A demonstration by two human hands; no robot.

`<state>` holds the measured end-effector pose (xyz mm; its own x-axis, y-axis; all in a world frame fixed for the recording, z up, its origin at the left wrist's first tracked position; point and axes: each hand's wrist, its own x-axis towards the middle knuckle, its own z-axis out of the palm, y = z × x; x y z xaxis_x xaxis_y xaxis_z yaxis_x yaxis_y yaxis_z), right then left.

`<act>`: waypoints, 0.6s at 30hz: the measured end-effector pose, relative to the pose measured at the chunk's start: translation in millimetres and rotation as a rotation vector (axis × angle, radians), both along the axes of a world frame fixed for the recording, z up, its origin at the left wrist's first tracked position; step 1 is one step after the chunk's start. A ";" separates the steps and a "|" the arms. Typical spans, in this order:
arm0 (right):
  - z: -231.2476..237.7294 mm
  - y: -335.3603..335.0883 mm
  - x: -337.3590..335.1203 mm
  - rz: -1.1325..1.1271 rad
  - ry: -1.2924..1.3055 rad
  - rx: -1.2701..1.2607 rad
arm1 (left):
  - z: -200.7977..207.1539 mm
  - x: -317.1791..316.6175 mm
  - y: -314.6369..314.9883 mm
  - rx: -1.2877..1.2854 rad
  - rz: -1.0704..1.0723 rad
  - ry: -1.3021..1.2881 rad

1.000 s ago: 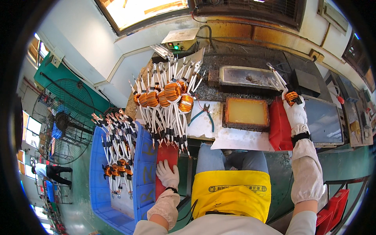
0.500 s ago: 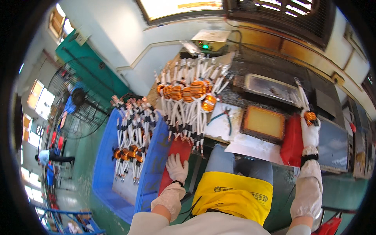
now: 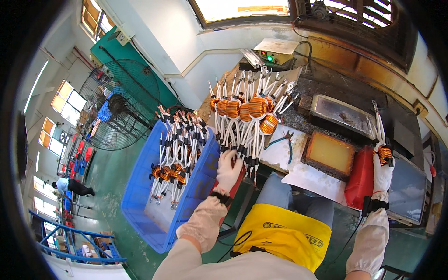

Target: The person picks up a copper coil from a blue bin, dips its wire ends into a liquid-filled tray, and then submerges the ends into a solder bath before placing it on a table.

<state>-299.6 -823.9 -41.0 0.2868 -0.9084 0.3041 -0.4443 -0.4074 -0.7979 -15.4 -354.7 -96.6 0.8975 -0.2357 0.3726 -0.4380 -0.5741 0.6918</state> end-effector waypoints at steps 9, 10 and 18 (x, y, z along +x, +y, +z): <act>11.5 14.7 19.1 0.211 -0.165 0.146 | -4.8 106.1 -98.7 0.061 0.163 -0.337; 23.0 19.9 0.9 0.071 -0.023 0.144 | 16.9 90.9 -124.7 0.142 0.050 -0.083; -19.0 -4.3 147.9 0.526 -0.368 0.341 | 11.0 112.0 -156.3 0.325 0.182 0.146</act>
